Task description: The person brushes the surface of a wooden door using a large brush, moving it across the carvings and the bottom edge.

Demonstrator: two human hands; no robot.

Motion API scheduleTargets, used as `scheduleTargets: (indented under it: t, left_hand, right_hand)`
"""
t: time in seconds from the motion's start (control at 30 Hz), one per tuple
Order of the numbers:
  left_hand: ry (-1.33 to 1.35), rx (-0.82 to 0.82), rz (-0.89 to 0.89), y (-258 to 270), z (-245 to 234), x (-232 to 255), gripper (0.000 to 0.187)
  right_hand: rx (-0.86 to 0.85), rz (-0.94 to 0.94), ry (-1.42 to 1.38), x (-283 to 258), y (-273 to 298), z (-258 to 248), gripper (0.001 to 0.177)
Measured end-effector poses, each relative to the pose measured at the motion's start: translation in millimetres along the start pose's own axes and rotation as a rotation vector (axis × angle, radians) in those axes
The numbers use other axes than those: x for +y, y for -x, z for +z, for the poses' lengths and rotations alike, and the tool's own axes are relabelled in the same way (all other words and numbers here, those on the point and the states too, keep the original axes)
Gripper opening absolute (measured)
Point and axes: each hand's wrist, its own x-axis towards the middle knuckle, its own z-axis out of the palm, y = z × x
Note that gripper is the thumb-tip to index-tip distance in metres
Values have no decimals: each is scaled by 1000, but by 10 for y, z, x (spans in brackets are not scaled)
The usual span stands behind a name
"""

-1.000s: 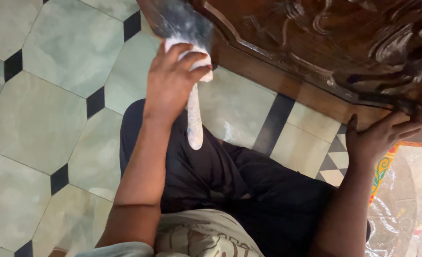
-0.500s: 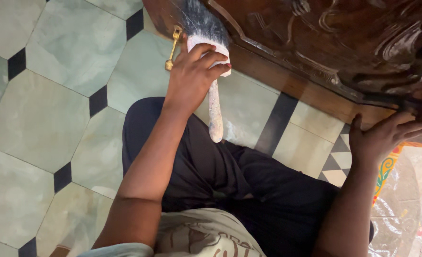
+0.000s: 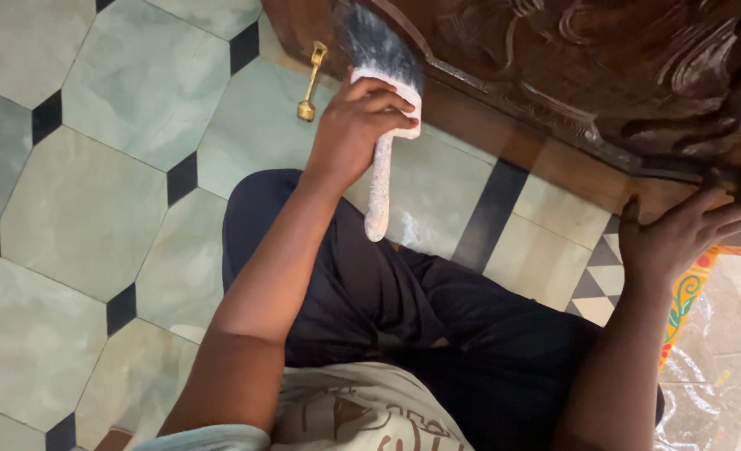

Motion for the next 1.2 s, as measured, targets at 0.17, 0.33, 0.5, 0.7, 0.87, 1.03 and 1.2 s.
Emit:
scheduleTargets:
  t: [0.17, 0.33, 0.5, 0.7, 0.87, 1.03, 1.2]
  left_hand:
    - [-53, -97, 79, 4, 89, -28, 18]
    - [-57, -71, 85, 13, 157, -34, 17]
    - [43, -5, 68, 10, 244, -23, 17]
    - [153, -54, 38, 3, 370, 0, 22]
    - [293, 57, 20, -7, 462, 29, 22]
    - [379, 135, -39, 6, 617, 129, 21]
    - [392, 162, -82, 10, 775, 294, 21]
  right_hand:
    - [-49, 43, 6, 55, 31, 30, 97]
    - [-19, 38, -5, 6, 19, -4, 99]
    - [-36, 69, -16, -109, 29, -108, 91]
    - [0, 32, 8, -88, 49, -89, 90]
    - [0, 37, 2, -123, 40, -125, 90]
    - [4, 49, -3, -105, 47, -84, 90]
    - [-10, 71, 109, -339, 75, -93, 96]
